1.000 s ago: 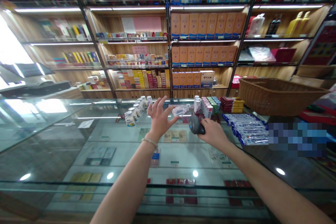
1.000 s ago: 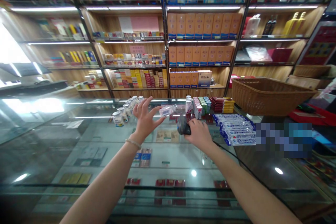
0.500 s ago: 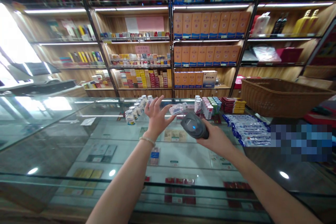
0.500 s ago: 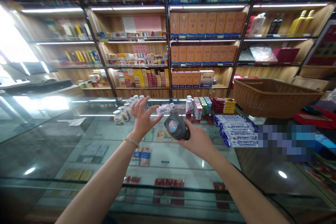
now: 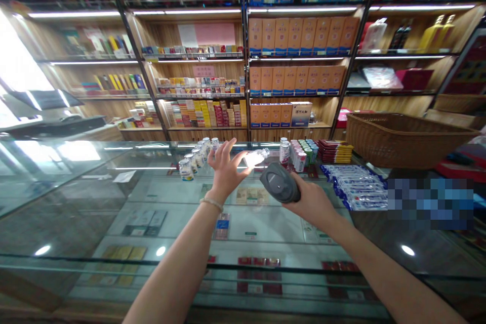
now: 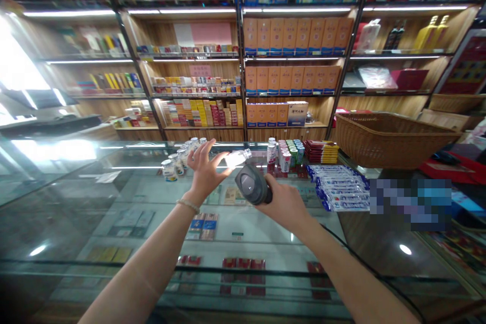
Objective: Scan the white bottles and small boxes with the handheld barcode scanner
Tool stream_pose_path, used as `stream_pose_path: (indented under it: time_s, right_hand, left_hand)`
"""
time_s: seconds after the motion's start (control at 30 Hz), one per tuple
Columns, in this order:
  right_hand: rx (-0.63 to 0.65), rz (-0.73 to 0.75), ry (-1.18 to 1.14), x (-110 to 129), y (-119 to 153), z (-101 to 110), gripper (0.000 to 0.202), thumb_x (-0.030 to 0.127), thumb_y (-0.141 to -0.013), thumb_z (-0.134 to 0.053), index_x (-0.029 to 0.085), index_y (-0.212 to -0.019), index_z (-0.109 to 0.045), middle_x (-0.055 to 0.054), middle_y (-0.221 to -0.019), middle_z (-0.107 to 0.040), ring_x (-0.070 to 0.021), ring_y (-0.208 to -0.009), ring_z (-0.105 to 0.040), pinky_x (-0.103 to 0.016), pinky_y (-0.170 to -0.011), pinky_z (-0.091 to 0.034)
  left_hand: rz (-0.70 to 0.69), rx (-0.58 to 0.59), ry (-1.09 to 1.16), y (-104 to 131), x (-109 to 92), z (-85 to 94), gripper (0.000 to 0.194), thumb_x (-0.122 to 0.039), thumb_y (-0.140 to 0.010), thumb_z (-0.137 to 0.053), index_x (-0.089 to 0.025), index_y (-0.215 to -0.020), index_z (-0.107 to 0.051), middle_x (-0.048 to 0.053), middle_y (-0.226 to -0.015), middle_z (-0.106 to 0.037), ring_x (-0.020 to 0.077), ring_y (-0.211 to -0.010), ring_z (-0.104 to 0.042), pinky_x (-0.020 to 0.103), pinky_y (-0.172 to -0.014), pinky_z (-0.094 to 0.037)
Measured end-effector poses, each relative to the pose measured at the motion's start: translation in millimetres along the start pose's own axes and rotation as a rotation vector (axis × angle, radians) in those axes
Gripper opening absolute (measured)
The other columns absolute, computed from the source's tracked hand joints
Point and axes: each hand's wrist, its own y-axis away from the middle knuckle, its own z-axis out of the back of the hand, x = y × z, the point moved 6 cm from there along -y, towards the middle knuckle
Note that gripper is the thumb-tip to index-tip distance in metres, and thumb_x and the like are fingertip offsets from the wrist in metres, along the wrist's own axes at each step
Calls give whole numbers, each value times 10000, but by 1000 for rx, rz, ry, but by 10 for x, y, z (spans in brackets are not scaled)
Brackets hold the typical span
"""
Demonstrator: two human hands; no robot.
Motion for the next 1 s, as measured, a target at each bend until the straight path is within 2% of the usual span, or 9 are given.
stream_pose_path:
  time_s: [0.2,0.43,0.67,0.8,1.0]
  right_hand:
    - [-15,-8,-27,8,8,18,459,329,-770,-748,244,-1189,-583,-81,-977,-794,-341,-945,-757,-291,-684,-433]
    - [-51,-2,6,-3,-10,19,477,347,-775,-734,263,-1204,-544,-43,-941,-783,-321,-887,-761,-281,-659,-429]
    - [20,-21,200,-133,-88,-73,578,419,-877,-613,209,-1388,-441,-107,-1074,-788,-316,-910,-765,-319,-708,-466]
    - [47,-9,282,-139,-105,-80,500,393,-897,-578,210,-1354,-492,-116,-1161,-769,-316,-999,-755,-329,-740,-479]
    - [55,25,355,-109,-124,-78,369,396,-927,-544,214,-1245,-591,-93,-1178,-751,-293,-1022,-737,-341,-764,-495]
  left_hand:
    - [-14,-4,35,0,0,5,361,-554,-835,-758,-338,-1124,-756,102,-1559,-521,359,-1435,-449,581,-1211,-132]
    - [-16,-3,34,-4,-9,18,367,-567,-844,-746,-336,-1130,-754,112,-1555,-522,356,-1428,-450,581,-1201,-150]
    - [-23,-15,35,-14,-15,29,355,-558,-847,-743,-330,-1118,-760,110,-1547,-527,362,-1415,-461,576,-1209,-147]
    - [-19,-8,45,-18,-6,16,350,-550,-844,-748,-328,-1115,-763,109,-1547,-524,367,-1425,-449,577,-1216,-131]
    - [-24,-9,52,-21,-15,20,343,-551,-861,-731,-322,-1115,-762,115,-1534,-533,358,-1425,-449,571,-1215,-135]
